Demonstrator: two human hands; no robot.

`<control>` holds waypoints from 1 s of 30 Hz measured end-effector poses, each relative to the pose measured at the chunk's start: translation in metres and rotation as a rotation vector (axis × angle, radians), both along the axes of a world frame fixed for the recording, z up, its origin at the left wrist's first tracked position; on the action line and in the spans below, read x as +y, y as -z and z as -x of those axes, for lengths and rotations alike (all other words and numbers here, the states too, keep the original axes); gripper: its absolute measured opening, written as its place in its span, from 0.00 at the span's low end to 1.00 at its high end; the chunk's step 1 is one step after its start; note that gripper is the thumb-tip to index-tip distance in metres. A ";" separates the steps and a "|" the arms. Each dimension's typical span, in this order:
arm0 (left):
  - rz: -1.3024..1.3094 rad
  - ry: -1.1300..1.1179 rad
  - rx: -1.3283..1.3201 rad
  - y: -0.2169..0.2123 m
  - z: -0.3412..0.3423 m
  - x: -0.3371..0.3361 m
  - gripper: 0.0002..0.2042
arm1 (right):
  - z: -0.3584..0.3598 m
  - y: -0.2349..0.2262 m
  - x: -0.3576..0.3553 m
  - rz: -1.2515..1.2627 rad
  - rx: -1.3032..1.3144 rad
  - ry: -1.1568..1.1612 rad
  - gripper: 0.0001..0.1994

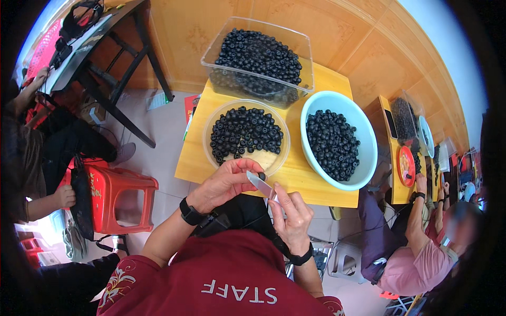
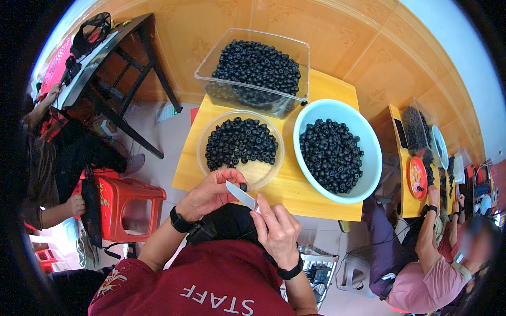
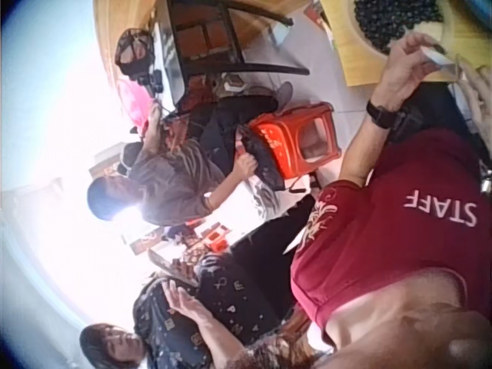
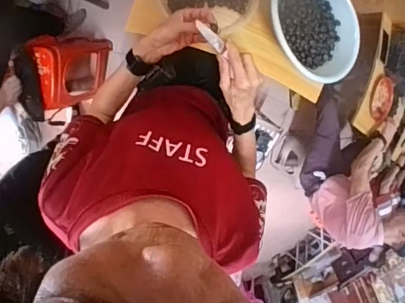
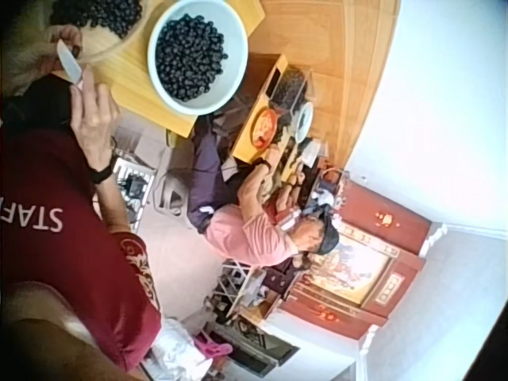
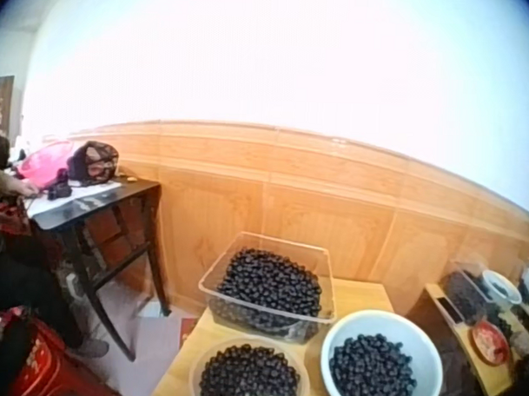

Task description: Sorting and inspecting black grapes or berries in a processing area.

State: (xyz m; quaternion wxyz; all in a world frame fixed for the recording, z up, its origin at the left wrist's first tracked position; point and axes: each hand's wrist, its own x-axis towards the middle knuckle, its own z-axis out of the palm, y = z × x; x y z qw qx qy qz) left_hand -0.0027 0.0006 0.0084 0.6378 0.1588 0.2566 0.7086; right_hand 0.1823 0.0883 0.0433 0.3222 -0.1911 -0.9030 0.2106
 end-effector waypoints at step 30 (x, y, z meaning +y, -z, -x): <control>0.063 0.100 0.130 -0.026 0.004 -0.013 0.05 | -0.018 0.026 0.033 0.203 -0.121 0.169 0.12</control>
